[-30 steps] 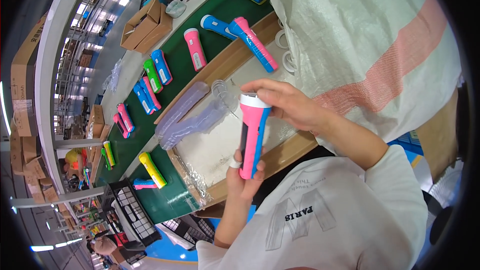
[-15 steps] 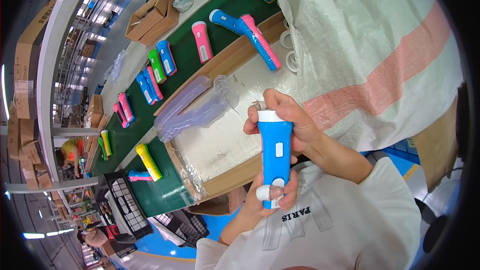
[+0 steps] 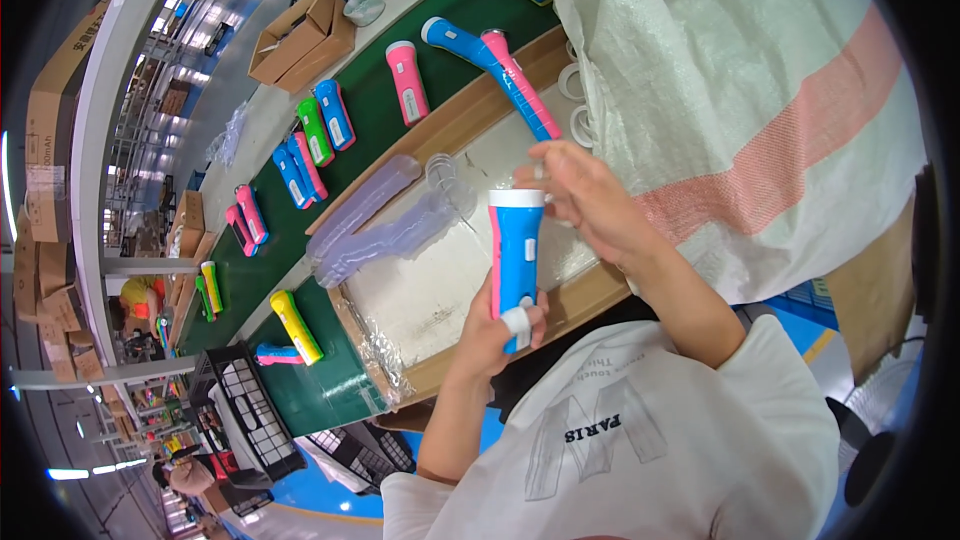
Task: Assembling the bodies and caps of various colored plastic flashlights on a factory assembly line.
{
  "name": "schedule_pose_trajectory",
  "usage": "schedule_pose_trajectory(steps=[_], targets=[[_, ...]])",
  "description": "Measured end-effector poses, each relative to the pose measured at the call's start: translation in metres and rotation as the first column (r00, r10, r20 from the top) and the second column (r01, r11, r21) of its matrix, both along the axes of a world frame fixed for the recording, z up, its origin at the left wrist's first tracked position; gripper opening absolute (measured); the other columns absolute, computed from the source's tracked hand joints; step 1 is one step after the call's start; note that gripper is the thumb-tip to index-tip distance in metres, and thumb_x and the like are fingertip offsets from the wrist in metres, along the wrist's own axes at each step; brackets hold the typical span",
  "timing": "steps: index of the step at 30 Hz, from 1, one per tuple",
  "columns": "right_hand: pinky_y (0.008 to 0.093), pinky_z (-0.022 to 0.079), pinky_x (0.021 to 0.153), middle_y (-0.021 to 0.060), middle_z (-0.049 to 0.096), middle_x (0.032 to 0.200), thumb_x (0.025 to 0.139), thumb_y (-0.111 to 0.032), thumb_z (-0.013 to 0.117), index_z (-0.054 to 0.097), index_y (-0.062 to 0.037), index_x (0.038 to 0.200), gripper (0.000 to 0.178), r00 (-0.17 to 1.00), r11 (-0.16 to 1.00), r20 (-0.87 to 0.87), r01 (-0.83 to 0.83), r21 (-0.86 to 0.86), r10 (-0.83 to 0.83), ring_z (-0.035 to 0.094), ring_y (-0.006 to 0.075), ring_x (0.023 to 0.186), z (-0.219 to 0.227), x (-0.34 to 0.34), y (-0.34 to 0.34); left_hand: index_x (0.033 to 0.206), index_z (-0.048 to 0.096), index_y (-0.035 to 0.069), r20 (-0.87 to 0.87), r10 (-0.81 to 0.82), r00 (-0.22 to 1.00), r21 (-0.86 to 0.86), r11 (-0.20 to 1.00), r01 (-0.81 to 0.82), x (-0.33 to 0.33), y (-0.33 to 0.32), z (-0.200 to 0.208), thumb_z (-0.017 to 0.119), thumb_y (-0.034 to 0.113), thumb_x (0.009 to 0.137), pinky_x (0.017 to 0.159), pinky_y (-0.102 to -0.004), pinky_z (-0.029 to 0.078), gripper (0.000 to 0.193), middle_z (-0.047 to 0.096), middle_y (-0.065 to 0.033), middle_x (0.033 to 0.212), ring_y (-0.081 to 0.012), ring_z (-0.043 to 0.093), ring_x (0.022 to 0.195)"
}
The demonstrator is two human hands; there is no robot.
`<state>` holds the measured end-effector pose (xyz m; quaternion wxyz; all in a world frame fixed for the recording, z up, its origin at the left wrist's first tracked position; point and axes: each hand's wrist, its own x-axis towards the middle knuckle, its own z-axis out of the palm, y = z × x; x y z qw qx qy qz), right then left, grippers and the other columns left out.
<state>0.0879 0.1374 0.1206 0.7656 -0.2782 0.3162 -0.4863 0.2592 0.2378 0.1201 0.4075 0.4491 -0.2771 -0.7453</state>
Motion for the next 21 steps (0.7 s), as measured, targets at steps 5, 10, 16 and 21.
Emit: schedule_pose_trajectory(steps=[5,10,16,21], targets=[[0.0322,0.046,0.084,0.0145,0.057,0.106,0.093,-0.026,0.058,0.053,-0.003,0.113,0.03,0.881,0.929,-0.363,0.189,-0.319,-0.304,0.058,0.0238,0.102,-0.008,-0.014,-0.059,0.118,0.049,0.001,-0.101,0.028,0.994,0.051,0.998,-0.023,0.034,-0.035,-0.012,0.071,0.021,0.079,0.05,-0.0309,0.054,0.048,0.056,-0.0076,0.093,-0.0184,0.06,0.072],[0.0398,0.049,0.083,0.025,0.054,0.108,0.079,-0.011,0.065,0.055,0.0023,0.113,0.038,-0.152,0.785,-0.784,-0.293,-0.546,-0.602,0.059,0.0362,0.096,-0.044,-0.041,-0.109,0.131,0.042,0.0,0.384,0.308,0.87,-0.375,0.913,-0.158,0.064,-0.145,0.004,0.068,0.029,0.085,0.068,-0.031,0.052,0.06,0.055,-0.0107,0.109,-0.018,0.058,0.089],[0.0426,0.046,0.086,0.022,0.057,0.098,0.072,-0.025,0.076,0.062,-0.0015,0.102,0.04,-0.108,0.814,-0.871,-0.425,-0.395,-0.479,0.054,0.037,0.101,-0.03,-0.038,-0.092,0.124,0.053,0.0,0.78,0.609,0.141,-0.568,0.596,0.568,0.063,-0.178,-0.008,0.067,0.019,0.081,0.092,-0.0441,0.042,0.049,0.057,-0.0182,0.116,-0.0341,0.053,0.108],[0.0413,0.042,0.091,0.0199,0.056,0.099,0.068,-0.025,0.079,0.063,-0.0036,0.099,0.041,-0.019,0.751,-0.881,-0.532,-0.391,-0.472,0.05,0.0352,0.107,-0.014,-0.04,-0.078,0.112,0.063,0.006,0.755,0.556,-0.348,-0.255,0.738,0.625,0.062,-0.16,-0.039,0.068,0.013,0.07,0.089,-0.0434,0.037,0.043,0.061,-0.015,0.104,-0.0306,0.054,0.101]])
